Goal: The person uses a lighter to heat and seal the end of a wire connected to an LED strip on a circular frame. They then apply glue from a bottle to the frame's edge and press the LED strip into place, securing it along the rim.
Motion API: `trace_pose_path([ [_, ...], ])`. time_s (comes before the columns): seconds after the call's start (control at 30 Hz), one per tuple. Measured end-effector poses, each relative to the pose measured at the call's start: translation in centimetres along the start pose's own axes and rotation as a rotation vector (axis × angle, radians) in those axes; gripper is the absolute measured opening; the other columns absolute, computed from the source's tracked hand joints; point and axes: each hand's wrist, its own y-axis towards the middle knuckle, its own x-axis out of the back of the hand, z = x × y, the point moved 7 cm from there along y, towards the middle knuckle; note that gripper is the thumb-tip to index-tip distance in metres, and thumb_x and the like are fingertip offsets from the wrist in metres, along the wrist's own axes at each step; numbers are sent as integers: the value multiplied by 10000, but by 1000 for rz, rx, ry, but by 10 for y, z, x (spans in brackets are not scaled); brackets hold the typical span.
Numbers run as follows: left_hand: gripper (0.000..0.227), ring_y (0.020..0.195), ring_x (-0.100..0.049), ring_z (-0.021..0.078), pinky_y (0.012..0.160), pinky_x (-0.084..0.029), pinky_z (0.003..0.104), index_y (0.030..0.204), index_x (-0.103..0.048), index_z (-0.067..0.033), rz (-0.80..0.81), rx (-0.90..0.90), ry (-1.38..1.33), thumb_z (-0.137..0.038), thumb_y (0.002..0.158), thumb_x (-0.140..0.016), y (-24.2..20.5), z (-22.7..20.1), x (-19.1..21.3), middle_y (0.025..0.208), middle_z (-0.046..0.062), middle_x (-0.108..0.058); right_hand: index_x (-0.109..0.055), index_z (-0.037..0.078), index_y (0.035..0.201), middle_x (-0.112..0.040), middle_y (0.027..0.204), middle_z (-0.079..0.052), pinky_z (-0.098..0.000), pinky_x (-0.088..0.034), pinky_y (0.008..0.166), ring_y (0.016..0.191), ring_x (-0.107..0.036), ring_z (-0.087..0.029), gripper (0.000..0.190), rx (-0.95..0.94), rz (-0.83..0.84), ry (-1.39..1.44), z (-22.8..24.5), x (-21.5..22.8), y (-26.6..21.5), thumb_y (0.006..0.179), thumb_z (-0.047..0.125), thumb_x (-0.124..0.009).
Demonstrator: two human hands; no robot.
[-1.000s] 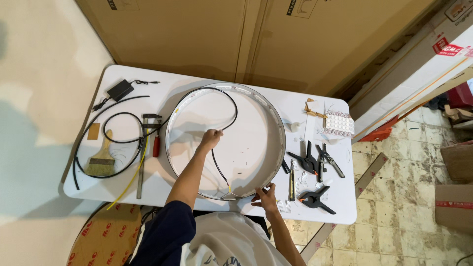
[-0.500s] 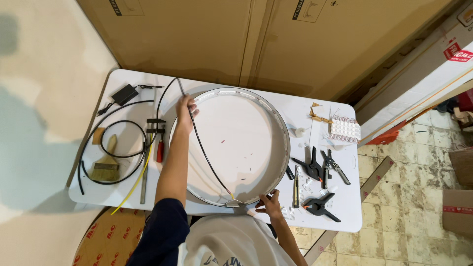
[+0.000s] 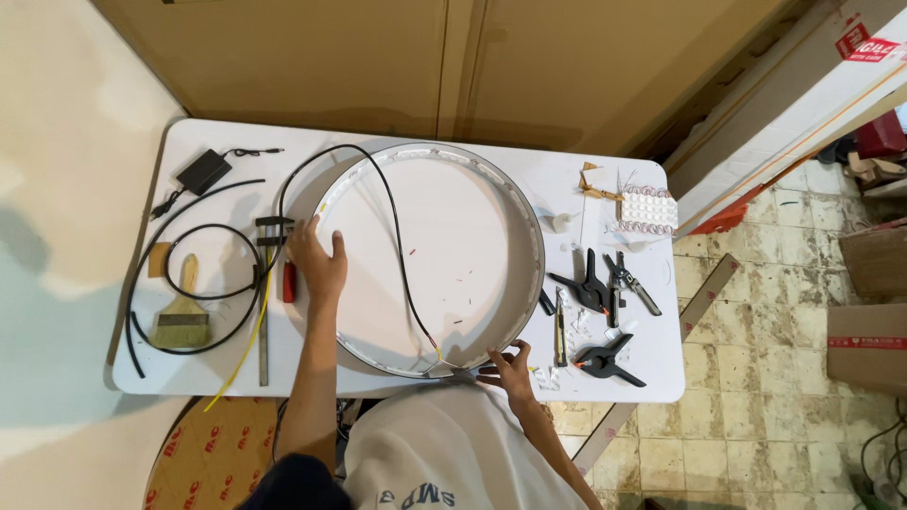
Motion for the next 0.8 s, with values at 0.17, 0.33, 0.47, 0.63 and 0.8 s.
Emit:
trace_pose_path([
  [0.17, 949, 1458, -165, 542, 1179, -165, 673, 1595, -157, -9, 8, 583, 4, -448, 919, -658, -163, 30, 41, 1587, 346, -150, -21, 175, 1605, -317, 1432, -378, -625, -594, 910, 1173, -588, -539, 920, 91, -83, -94, 64, -24, -56, 955, 34, -656],
  [0.33, 835, 1536, -157, 507, 1245, -154, 583, 1608, -100, 105, 420, 847, -348, -359, 1033, -489, -196, -2, 31, 1637, 396, -138, -25, 176, 1631, -367, 1383, -351, -600, -626, 863, 1006, -672, -478, 790, 138, -116, -181, 33, 11, 32, 1010, -40, -464],
  [0.47, 717, 1529, -233, 465, 1227, -223, 598, 1640, -116, 28, 474, 759, -267, -132, 1010, -418, -185, 30, 10, 1650, 326, -208, 22, 157, 1622, -364, 1389, -376, -677, -602, 851, 1046, -640, -566, 846, 154, -74, -149, 40, -8, 4, 976, -71, -474],
  [0.63, 695, 1505, -281, 502, 1207, -282, 638, 1632, -154, 29, 523, 667, -232, -116, 1001, -405, -151, 46, 1, 1628, 350, -250, 64, 189, 1607, -365, 1364, -360, -674, -616, 845, 1009, -661, -528, 888, 144, -79, -61, 21, -24, -17, 973, -69, -501],
  [0.8, 657, 1365, -475, 535, 1120, -420, 639, 1589, -309, -18, 368, 569, -350, -125, 985, -544, -120, 48, -12, 1476, 375, -452, -105, 104, 1585, -359, 1355, -326, -653, -601, 918, 1175, -558, -460, 862, 166, -205, 56, -2, -9, -7, 943, -1, -670],
])
